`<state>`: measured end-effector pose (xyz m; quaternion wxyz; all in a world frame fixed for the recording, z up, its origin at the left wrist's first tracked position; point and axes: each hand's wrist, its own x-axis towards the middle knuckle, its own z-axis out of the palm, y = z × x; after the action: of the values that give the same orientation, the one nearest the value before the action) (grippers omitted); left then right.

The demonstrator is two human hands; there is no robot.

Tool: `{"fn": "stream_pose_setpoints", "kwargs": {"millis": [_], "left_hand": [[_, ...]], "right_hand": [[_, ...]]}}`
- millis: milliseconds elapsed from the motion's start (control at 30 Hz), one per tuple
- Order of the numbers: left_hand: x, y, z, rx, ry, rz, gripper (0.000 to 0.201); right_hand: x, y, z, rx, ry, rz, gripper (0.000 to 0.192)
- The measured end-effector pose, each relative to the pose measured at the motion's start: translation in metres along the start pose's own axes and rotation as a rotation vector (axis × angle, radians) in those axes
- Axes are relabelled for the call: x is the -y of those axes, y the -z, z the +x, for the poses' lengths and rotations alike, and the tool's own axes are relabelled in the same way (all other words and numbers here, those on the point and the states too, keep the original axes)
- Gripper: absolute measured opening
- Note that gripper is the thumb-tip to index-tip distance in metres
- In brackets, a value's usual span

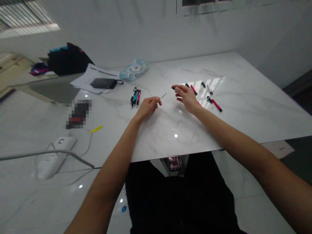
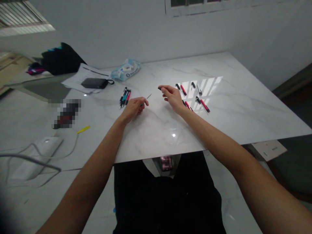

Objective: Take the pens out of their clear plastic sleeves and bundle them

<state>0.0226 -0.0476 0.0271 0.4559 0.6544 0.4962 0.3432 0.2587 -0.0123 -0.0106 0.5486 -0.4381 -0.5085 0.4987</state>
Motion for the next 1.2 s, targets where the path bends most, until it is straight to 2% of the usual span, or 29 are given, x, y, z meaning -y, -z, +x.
{"fn": "stream_pose_setpoints", "kwargs": {"millis": [133, 267, 533, 967, 1200], "left_hand": [[0.008, 0.007, 0.003, -0.109, -0.068, 0.373, 0.051], [0.008, 0.008, 0.001, -0.131, -0.074, 0.513, 0.052], [0.009, 0.009, 0.0, -0.186, -0.047, 0.579, 0.05], [0.006, 0.007, -0.002, -0.166, -0.043, 0.636, 0.05], [0.007, 0.005, -0.003, -0.012, -0.218, 0.602, 0.048]], "right_hand": [[-0.007, 0.001, 0.003, -0.012, 0.08, -0.114, 0.031], [-0.005, 0.001, 0.006, -0.001, 0.163, -0.149, 0.034], [0.009, -0.005, -0.008, 0.043, 0.253, -0.321, 0.025], [0.015, -0.008, -0.017, 0.15, 0.284, -0.365, 0.021], [0.017, -0.011, -0.021, 0.251, 0.247, -0.355, 0.017]]}}
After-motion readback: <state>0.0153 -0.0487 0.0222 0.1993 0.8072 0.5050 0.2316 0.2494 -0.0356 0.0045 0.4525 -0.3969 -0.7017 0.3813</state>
